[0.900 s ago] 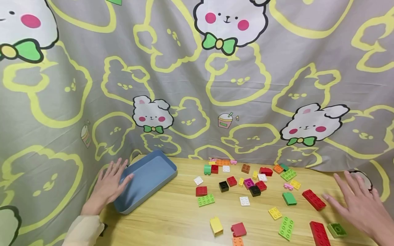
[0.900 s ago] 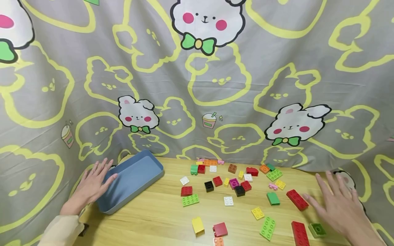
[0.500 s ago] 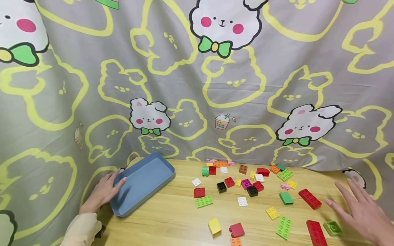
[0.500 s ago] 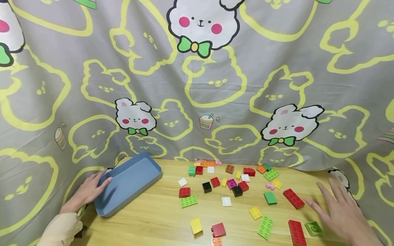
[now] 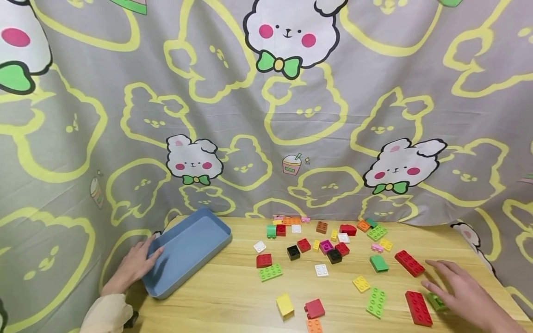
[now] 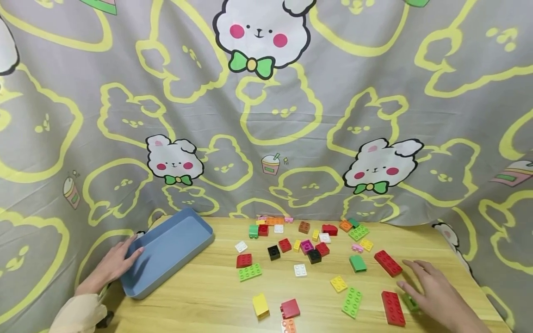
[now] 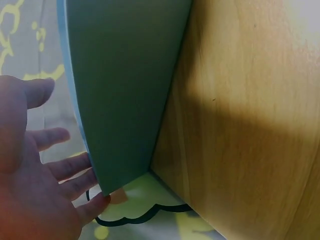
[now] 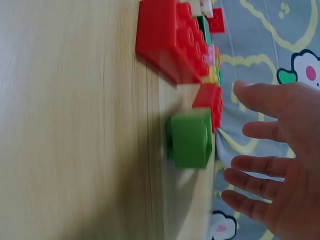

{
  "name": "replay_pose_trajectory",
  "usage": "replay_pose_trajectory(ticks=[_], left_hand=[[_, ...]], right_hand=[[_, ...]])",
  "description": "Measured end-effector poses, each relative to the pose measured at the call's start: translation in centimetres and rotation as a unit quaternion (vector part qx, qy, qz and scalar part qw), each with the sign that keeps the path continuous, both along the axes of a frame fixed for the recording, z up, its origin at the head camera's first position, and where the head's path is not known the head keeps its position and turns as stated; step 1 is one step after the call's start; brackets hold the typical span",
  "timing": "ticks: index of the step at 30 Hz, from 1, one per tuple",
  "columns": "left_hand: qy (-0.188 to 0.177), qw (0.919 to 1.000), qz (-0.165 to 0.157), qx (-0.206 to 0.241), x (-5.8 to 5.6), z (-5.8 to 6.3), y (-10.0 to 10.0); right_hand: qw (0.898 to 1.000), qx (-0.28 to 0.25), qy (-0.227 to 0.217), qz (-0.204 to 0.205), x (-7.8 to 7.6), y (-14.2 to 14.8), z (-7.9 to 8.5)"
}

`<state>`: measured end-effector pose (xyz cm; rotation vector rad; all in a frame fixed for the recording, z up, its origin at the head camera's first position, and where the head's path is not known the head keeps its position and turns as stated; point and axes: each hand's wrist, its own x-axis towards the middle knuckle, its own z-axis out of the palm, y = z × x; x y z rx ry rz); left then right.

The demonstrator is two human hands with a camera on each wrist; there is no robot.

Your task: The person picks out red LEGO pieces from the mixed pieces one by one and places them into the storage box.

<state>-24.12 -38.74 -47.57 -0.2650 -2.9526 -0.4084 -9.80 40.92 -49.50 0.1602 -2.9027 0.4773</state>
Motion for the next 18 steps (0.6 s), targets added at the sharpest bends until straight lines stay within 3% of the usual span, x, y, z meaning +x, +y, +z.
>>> replay_pose_trajectory(ticks=[3,9,18], left_hand=[[0.005,1.0000,0.002,-0.002,-0.1,-0.1,-0.2],[0.008,0.9999,0.011,-0.001,0.1,-0.3,-0.3],[0.044,0.9988,-0.013,0.013,0.4,-0.2,-0.4]], right_hand=[[1.000,-0.007,0.014,0.015,-0.6,-0.7,-0.1],[0.999,0.000,-0.002,0.033,-2.6,-1.4,-0.2],[0.999,0.009,-0.026,0.036,-4.4,-1.6,-0.6]])
